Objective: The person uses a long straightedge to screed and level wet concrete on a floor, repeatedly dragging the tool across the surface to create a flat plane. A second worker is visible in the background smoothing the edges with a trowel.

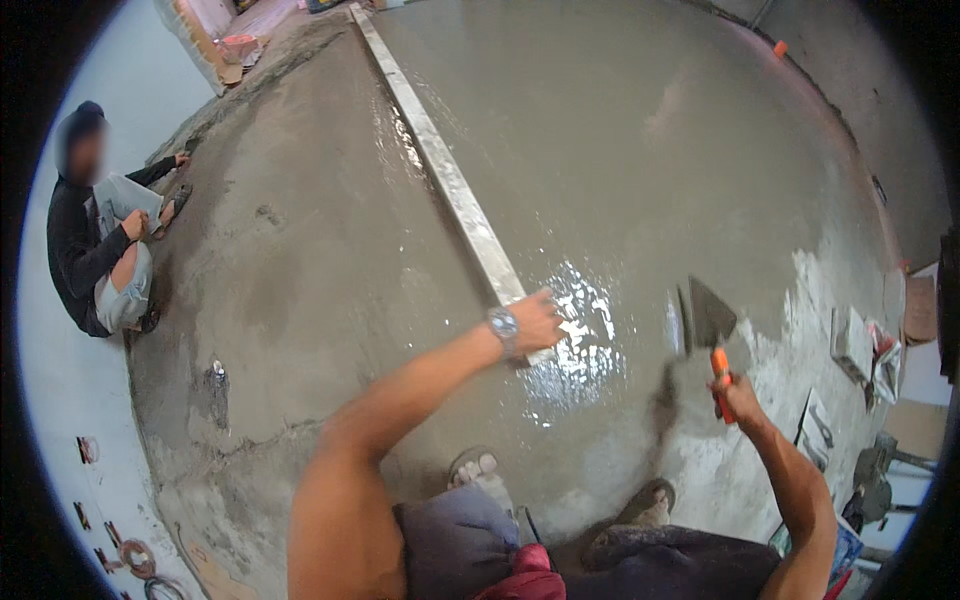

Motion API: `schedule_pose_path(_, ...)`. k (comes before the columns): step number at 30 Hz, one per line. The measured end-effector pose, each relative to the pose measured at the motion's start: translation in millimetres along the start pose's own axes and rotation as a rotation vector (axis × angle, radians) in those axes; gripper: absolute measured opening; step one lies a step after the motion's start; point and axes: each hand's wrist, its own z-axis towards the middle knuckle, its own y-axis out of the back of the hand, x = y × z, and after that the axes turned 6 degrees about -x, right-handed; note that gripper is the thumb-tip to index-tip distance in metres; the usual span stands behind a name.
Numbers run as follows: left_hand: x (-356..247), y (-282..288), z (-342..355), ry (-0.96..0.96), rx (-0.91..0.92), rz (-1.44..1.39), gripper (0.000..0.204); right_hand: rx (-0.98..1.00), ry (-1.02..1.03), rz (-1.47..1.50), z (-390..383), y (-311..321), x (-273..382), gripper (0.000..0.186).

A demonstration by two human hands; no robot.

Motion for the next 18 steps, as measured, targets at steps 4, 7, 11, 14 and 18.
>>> schedule_pose_path(4,-24,2,-1,-0.024,0.089,0.060,0.024,-0.006,0.118,0.135,15,1,5,0.020)
schedule_pose_path(7,-38,12,0,-0.023,0.082,0.070,0.027,-0.008,0.176,0.203,28,11,5,0.021)
schedule_pose_path(11,-45,28,-9,0.169,-0.009,0.121,0.031,-0.015,0.217,0.298,45,19,6,0.021)
schedule_pose_path(14,-23,70,-10,0.373,0.212,0.134,0.030,-0.126,0.222,0.290,52,24,7,0.024)
schedule_pose_path(18,39,149,-13,0.710,0.224,0.260,0.018,-0.325,0.259,-0.010,77,39,-14,0.029)
